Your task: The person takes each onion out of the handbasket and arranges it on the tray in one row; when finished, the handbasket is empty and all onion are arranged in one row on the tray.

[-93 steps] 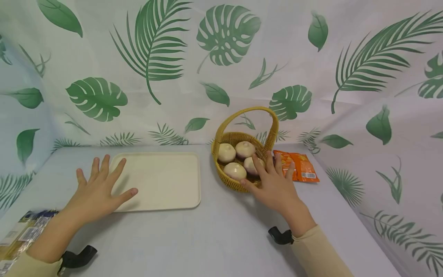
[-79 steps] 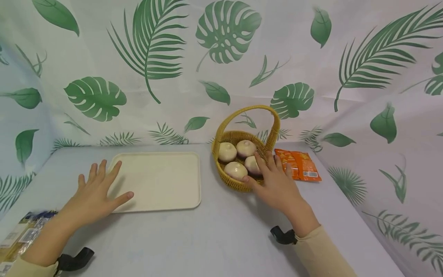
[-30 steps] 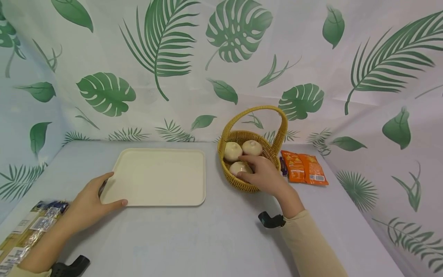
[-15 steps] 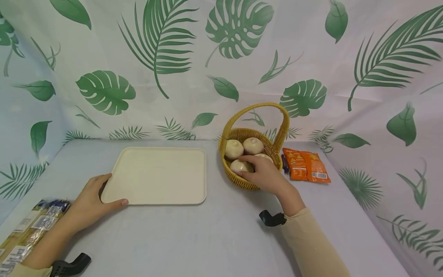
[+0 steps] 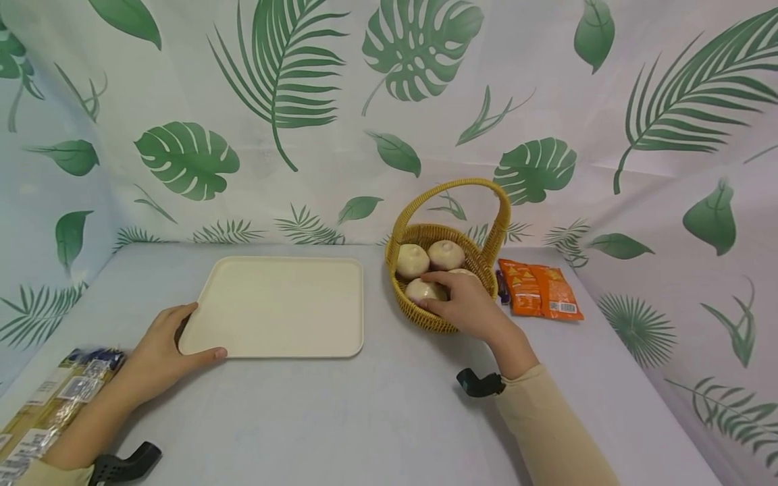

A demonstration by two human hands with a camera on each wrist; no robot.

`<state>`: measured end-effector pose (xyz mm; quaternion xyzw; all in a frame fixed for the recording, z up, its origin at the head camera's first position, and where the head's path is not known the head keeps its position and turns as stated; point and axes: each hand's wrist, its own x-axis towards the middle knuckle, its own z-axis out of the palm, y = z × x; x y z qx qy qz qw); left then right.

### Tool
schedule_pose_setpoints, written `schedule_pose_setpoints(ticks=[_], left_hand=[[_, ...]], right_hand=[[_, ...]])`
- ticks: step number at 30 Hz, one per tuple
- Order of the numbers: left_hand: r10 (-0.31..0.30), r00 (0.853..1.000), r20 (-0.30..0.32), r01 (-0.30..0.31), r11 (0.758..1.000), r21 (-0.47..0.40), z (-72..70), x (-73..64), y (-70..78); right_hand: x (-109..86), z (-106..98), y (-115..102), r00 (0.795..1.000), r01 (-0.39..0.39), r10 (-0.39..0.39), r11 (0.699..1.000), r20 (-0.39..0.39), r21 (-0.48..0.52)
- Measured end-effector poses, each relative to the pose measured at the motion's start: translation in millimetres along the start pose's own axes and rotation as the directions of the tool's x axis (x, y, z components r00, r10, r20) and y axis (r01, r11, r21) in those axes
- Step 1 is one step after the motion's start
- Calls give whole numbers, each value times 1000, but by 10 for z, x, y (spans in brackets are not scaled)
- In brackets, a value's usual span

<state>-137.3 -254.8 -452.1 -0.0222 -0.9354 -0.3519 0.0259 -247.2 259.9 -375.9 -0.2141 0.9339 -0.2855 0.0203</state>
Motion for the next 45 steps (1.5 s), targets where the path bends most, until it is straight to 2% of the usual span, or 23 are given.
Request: schedule_pose_setpoints(ticks=[12, 28, 38, 45], left_hand=[[11, 1000, -7, -10, 1000, 5, 14, 7, 19], [13, 1000, 3, -13, 1000, 9, -6, 21, 35], [22, 1000, 1, -22, 1000, -10, -7, 32, 5], [5, 1000, 5, -5, 1000, -19, 3, 27, -19]], right_hand=[[-49, -49, -42, 999, -35, 35, 999, -11, 14], [-141, -219, -250, 997, -62, 64, 997, -46, 50], [-170, -250, -350, 997, -32, 38, 997, -70, 73], [-184, -269, -468, 996, 25, -16, 994, -86, 108]])
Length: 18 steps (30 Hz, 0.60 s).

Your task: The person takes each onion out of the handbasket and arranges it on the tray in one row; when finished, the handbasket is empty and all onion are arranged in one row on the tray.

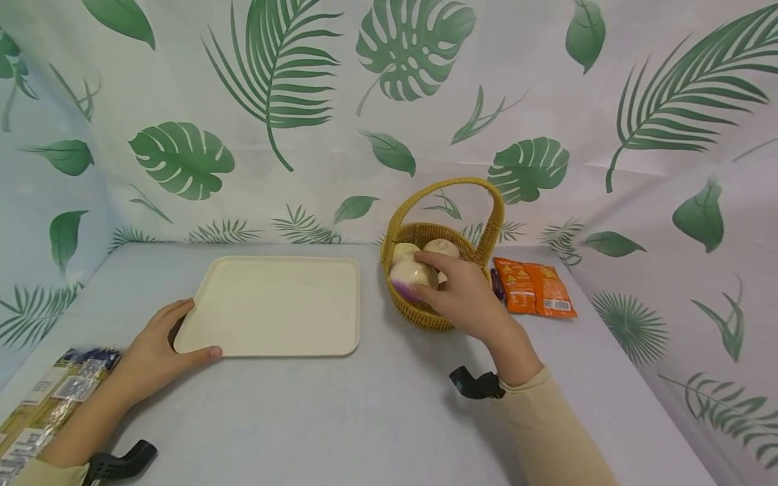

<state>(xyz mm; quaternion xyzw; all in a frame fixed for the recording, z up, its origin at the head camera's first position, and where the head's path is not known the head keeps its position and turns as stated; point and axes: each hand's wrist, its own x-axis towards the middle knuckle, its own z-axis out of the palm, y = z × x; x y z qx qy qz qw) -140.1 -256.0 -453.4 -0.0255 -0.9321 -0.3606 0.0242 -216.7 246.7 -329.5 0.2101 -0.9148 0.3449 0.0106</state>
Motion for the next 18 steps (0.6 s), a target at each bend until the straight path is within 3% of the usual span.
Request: schedule_pose_setpoints(ticks=[10, 18], left_hand=[[-2, 1000, -1, 2, 1000, 9, -29, -13, -8], [1, 1000, 0, -1, 1000, -14, -10, 2, -5]], right_hand=[[49, 136, -190, 993, 110, -111, 993, -29, -30], [224, 233, -438, 986, 164, -164, 986, -14, -6]])
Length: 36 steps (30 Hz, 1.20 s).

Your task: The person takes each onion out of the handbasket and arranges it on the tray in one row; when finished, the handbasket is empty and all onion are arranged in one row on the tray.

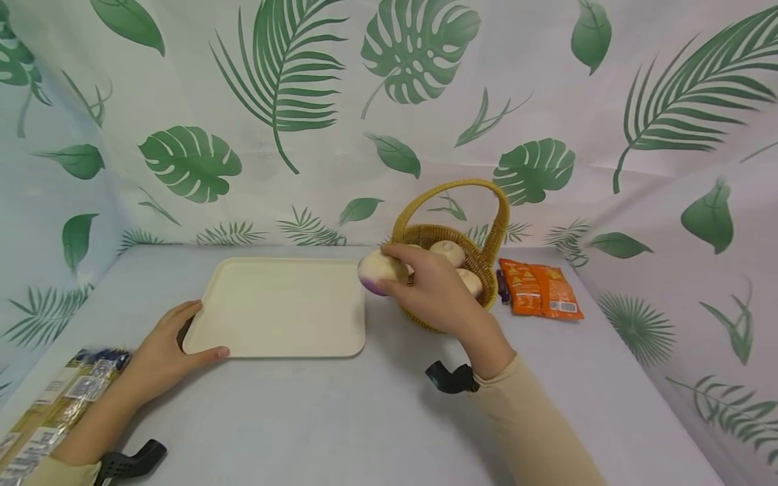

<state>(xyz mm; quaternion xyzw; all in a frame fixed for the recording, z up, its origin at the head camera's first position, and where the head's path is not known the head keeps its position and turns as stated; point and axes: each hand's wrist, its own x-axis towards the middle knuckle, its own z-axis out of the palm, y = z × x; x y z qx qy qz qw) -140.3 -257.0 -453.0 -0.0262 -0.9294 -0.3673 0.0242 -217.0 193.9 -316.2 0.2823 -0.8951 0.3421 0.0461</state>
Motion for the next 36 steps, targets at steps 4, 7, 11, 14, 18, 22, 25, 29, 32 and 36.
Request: schedule_pose_setpoints(ticks=[4, 7, 11, 14, 18, 22, 25, 29, 32, 36], left_hand=[[1, 1000, -9, -1, 1000, -4, 7, 15, 1], [0, 1000, -10, 0, 1000, -3, 4, 24, 1], [-6, 1000, -11, 6, 1000, 6, -13, 24, -11], [-2, 1000, -13, 3, 1000, 14, -27, 14, -19], [4, 1000, -11, -4, 1000, 15, -35, -2, -22], [7, 1000, -9, -6, 1000, 18, -27, 2, -26], [7, 1000, -11, -7, 1000, 20, -17, 7, -32], [9, 1000, -18, -9, 1000, 18, -8, 11, -38], [13, 1000, -22, -13, 1000, 16, 0, 8, -40], [14, 1000, -26, -14, 1000, 16, 6, -1, -38]], right_hand=[[129, 67, -109, 999, 28, -28, 999, 16, 40], [220, 132, -168, 998, 58, -59, 997, 13, 54], [339, 241, -205, 997, 76, -76, 992, -4, 102], [431, 328, -210, 998, 66, -65, 991, -12, 114], [540, 426, -234, 999, 38, -37, 992, -12, 121], [654, 522, -254, 998, 54, -51, 986, -21, 161], [731, 590, -270, 997, 73, -71, 981, -21, 182], [814, 675, -289, 998, 66, -66, 981, -6, 182], [864, 748, -287, 999, 51, -53, 984, 6, 172], [926, 850, -281, 999, 40, -42, 985, 10, 165]])
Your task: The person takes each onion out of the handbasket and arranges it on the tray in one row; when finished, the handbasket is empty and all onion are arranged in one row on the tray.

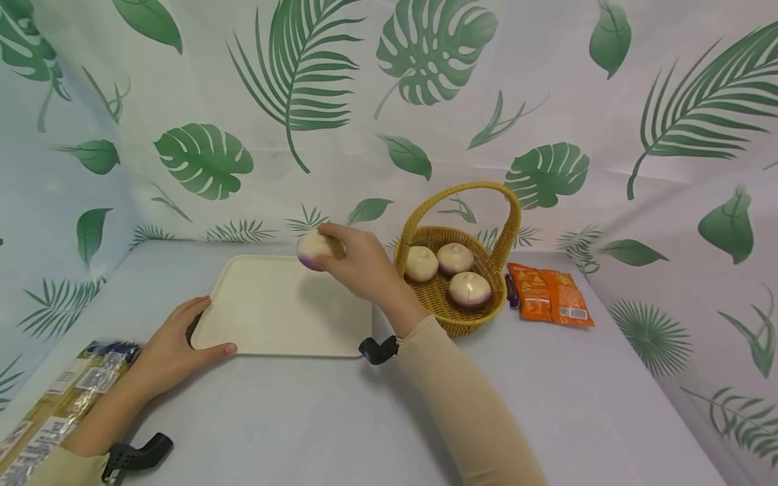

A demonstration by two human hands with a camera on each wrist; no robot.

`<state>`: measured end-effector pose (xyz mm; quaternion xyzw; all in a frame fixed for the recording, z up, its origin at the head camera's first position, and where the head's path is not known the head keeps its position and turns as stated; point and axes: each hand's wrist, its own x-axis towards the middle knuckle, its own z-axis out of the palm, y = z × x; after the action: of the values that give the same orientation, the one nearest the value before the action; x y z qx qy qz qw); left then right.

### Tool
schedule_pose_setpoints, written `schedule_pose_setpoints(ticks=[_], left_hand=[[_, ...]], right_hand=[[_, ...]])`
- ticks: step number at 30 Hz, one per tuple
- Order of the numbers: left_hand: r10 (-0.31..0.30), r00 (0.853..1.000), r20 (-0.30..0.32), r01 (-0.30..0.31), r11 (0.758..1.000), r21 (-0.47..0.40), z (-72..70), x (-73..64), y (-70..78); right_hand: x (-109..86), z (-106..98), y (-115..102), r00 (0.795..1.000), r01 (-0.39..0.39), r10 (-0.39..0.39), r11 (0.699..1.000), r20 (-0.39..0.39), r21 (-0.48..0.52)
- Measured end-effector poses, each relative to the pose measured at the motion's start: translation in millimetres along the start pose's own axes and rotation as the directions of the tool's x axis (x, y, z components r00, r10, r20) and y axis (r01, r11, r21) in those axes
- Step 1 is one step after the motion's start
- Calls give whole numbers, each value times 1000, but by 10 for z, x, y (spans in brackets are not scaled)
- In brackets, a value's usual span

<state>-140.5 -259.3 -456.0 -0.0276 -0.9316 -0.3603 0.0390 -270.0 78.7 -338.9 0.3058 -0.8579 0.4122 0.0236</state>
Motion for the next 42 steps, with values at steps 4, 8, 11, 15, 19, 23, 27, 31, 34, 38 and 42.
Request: schedule_pose_setpoints(ticks=[4, 8, 11, 15, 19, 23, 27, 31, 34, 38, 42], left_hand=[[-4, 1000, 0, 4, 1000, 4, -10, -5, 0], [-6, 1000, 7, 6, 1000, 9, -15, 0, -4], [-8, 1000, 13, 8, 1000, 15, -12, 5, -6], [-11, 1000, 12, 11, 1000, 18, -8, 6, -1], [-8, 1000, 7, 8, 1000, 11, 1, 4, 5], [-12, 1000, 3, 12, 1000, 3, 2, 0, 21], [-6, 1000, -2, 6, 1000, 3, -6, 1, 22], [9, 1000, -10, -9, 1000, 5, -10, 11, 18], [9, 1000, -9, -9, 1000, 5, -18, 6, 15], [11, 1000, -9, -11, 1000, 5, -23, -1, 2], [21, 1000, -13, -21, 1000, -3, -2, 5, -8]], right_hand=[[90, 108, 33, 1000, 0, 0, 1000, 17, -5], [177, 200, 62, 999, -3, 3, 1000, 33, -3], [234, 266, 86, 999, 5, -5, 1000, 39, 1], [302, 357, 119, 998, 24, -24, 1000, 53, -8], [366, 457, 140, 997, 34, -33, 999, 66, -14], [432, 565, 120, 996, 40, -37, 999, 85, -31], [499, 677, 81, 994, 57, -51, 997, 100, -58], [571, 789, 40, 992, 66, -59, 996, 109, -61], [623, 884, 11, 990, 67, -61, 997, 124, -47], [677, 1006, -18, 990, 59, -54, 998, 134, -32], [724, 1098, -29, 990, 63, -58, 997, 125, -42]])
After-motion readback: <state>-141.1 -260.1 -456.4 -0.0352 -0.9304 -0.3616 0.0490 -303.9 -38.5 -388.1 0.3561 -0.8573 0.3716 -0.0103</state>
